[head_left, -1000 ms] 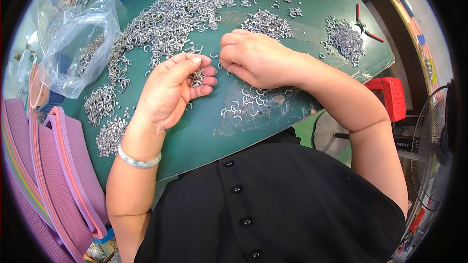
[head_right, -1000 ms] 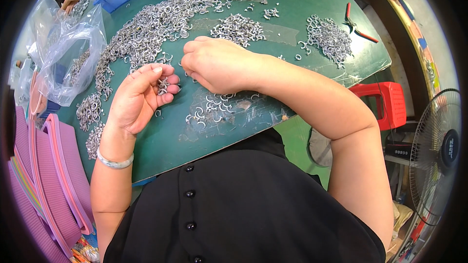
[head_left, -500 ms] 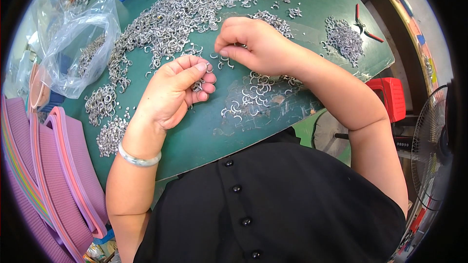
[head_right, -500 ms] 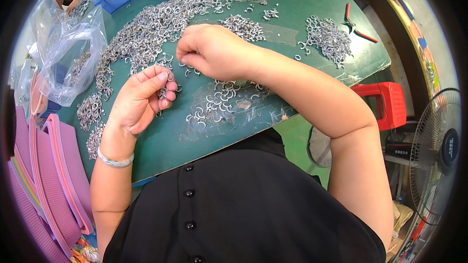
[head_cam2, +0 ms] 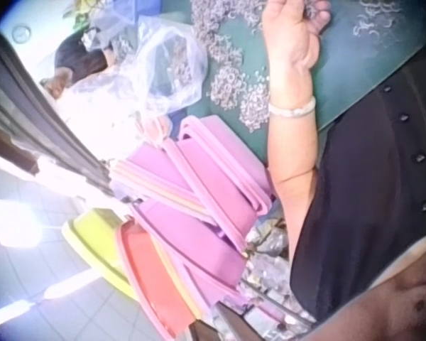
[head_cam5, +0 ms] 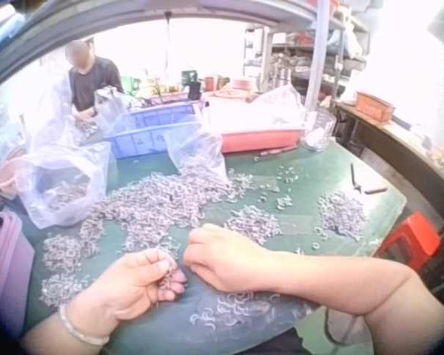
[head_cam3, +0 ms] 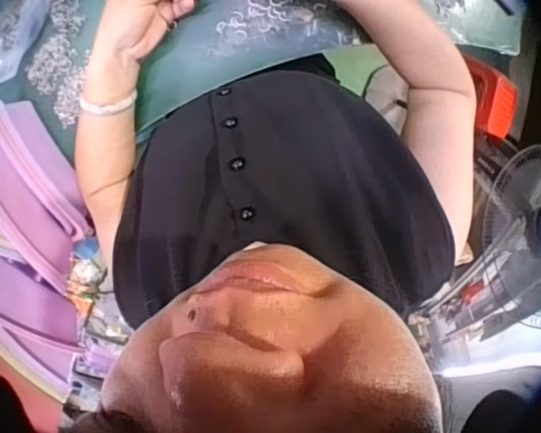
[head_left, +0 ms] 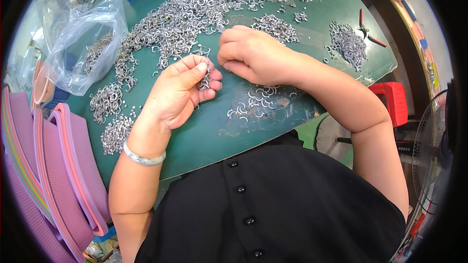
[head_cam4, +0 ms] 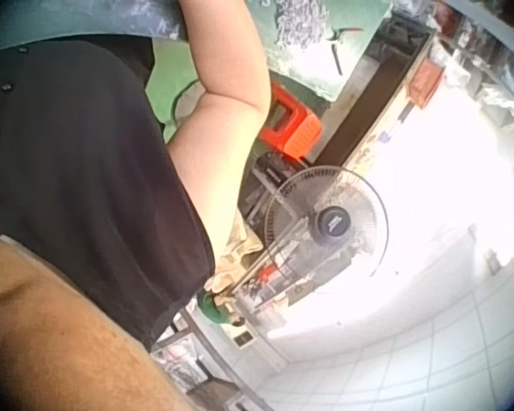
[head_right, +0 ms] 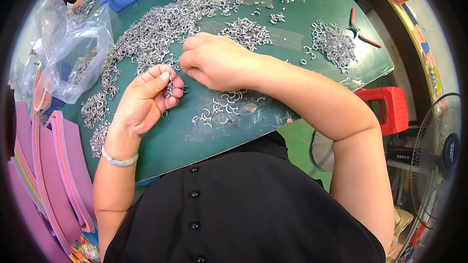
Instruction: The person assembles small metal rings and links by hand at a workstation, picking individual pieces from a pile and joining them together.
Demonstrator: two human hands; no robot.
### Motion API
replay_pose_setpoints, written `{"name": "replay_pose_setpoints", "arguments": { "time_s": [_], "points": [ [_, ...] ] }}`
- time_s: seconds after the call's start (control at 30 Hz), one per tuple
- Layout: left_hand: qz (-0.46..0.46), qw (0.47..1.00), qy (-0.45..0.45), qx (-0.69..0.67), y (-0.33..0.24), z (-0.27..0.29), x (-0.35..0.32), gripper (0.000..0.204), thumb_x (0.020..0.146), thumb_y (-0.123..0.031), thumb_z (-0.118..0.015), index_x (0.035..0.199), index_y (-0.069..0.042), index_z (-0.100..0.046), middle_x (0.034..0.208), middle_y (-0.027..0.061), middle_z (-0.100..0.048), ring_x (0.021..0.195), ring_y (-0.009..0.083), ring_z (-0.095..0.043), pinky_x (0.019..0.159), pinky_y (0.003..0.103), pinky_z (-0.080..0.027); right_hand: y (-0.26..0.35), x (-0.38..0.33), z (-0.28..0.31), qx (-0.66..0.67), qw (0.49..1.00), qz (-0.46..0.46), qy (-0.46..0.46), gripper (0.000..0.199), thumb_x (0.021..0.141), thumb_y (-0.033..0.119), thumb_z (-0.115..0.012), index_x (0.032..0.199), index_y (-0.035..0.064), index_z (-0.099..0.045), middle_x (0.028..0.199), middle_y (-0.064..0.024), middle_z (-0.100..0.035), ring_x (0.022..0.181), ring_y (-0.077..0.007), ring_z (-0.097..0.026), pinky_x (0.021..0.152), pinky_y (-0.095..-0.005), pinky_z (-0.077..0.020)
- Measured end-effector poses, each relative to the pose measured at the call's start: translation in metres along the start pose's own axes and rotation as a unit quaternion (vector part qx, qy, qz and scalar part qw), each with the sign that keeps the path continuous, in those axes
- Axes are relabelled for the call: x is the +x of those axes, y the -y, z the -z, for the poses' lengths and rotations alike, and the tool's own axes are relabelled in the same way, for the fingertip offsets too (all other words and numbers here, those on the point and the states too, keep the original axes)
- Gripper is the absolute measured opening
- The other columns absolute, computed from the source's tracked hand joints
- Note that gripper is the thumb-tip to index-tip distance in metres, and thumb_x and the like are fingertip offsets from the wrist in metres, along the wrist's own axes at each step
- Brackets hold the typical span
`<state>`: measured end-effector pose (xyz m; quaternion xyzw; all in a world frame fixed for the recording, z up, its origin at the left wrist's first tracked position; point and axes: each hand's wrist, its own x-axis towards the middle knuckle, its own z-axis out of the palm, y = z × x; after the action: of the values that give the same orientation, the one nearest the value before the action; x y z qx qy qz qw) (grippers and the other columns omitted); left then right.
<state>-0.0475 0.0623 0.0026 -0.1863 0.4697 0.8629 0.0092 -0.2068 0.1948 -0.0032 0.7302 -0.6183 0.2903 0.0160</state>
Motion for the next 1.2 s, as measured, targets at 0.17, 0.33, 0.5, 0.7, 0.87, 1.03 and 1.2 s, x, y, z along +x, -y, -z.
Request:
{"name": "replay_pose_setpoints", "arguments": {
  "time_s": [0.17, 0.33, 0.5, 0.7, 0.87, 1.03, 1.2],
  "points": [
    [0.002, 1.0, 0.01, -0.009, 0.001, 0.001, 0.002, 0.011, 0.093, -0.011, -0.046, 0.095, -0.002, -0.052, 0.086, 0.0085, -0.059, 0.076, 0.0157, -0.058, 0.068, 0.027, -0.051, 0.009, 0.007, 0.015, 0.17, 0.981, -0.088, -0.003, 0.006, 0.076, 0.005, -0.057, 0.081, 0.0013, -0.058, 0.08, -0.0067, -0.053, 0.075, -0.0204, -0.053, 0.066, -0.0299, -0.0433],
    [0.003, 0.999, 0.015, -0.048, 0.001, -0.002, 0.002, 0.015, 0.093, -0.011, -0.046, 0.101, -0.001, -0.052, 0.089, 0.0077, -0.059, 0.077, 0.0162, -0.06, 0.067, 0.026, -0.051, 0.017, 0.01, 0.011, 0.219, 0.969, -0.115, -0.004, 0.006, 0.077, 0.005, -0.058, 0.081, 0.0003, -0.058, 0.08, -0.0068, -0.055, 0.075, -0.0188, -0.055, 0.066, -0.0291, -0.0439],
    [0.006, 0.997, 0.038, -0.068, 0.001, 0.001, 0.002, 0.015, 0.093, -0.009, -0.045, 0.103, 0.001, -0.051, 0.091, 0.0083, -0.058, 0.078, 0.0165, -0.06, 0.068, 0.027, -0.052, 0.017, 0.01, 0.01, 0.212, 0.972, -0.104, -0.017, 0.007, 0.077, 0.006, -0.059, 0.081, -0.0004, -0.059, 0.079, -0.0071, -0.055, 0.075, -0.0182, -0.055, 0.066, -0.0293, -0.0441],
    [-0.004, 0.997, 0.041, -0.07, 0.001, 0.002, 0.002, 0.014, 0.092, -0.007, -0.046, 0.102, 0.001, -0.052, 0.09, 0.0094, -0.059, 0.077, 0.016, -0.06, 0.068, 0.027, -0.052, 0.017, 0.01, 0.013, 0.208, 0.97, -0.123, -0.019, 0.006, 0.077, 0.004, -0.059, 0.081, -0.0004, -0.058, 0.078, -0.0069, -0.054, 0.074, -0.0177, -0.055, 0.065, -0.0282, -0.0436],
    [-0.009, 0.997, 0.028, -0.068, 0.003, 0.001, 0.002, 0.014, 0.092, -0.006, -0.046, 0.102, 0.001, -0.053, 0.09, 0.0091, -0.059, 0.076, 0.0154, -0.06, 0.068, 0.026, -0.052, 0.019, 0.009, 0.014, 0.191, 0.973, -0.126, -0.019, 0.006, 0.077, 0.004, -0.059, 0.081, 0.0003, -0.059, 0.078, -0.007, -0.054, 0.074, -0.0184, -0.055, 0.065, -0.0284, -0.0438],
    [-0.021, 0.997, 0.034, -0.066, 0.004, 0.0, 0.002, 0.013, 0.092, -0.006, -0.045, 0.101, 0.0, -0.052, 0.089, 0.0078, -0.058, 0.076, 0.015, -0.058, 0.07, 0.027, -0.051, 0.018, 0.008, 0.012, 0.148, 0.986, -0.052, -0.059, 0.007, 0.075, 0.004, -0.061, 0.081, 0.0008, -0.059, 0.08, -0.008, -0.056, 0.075, -0.0221, -0.056, 0.065, -0.0299, -0.0451],
    [-0.025, 0.995, 0.04, -0.091, 0.005, -0.001, 0.003, 0.014, 0.092, -0.007, -0.045, 0.102, 0.0, -0.052, 0.092, 0.0096, -0.058, 0.08, 0.0183, -0.059, 0.071, 0.027, -0.051, 0.019, 0.008, 0.011, 0.104, 0.991, 0.005, -0.085, 0.006, 0.075, 0.004, -0.063, 0.08, 0.0011, -0.061, 0.08, -0.0075, -0.057, 0.076, -0.0233, -0.057, 0.065, -0.0307, -0.046]
  ]
}}
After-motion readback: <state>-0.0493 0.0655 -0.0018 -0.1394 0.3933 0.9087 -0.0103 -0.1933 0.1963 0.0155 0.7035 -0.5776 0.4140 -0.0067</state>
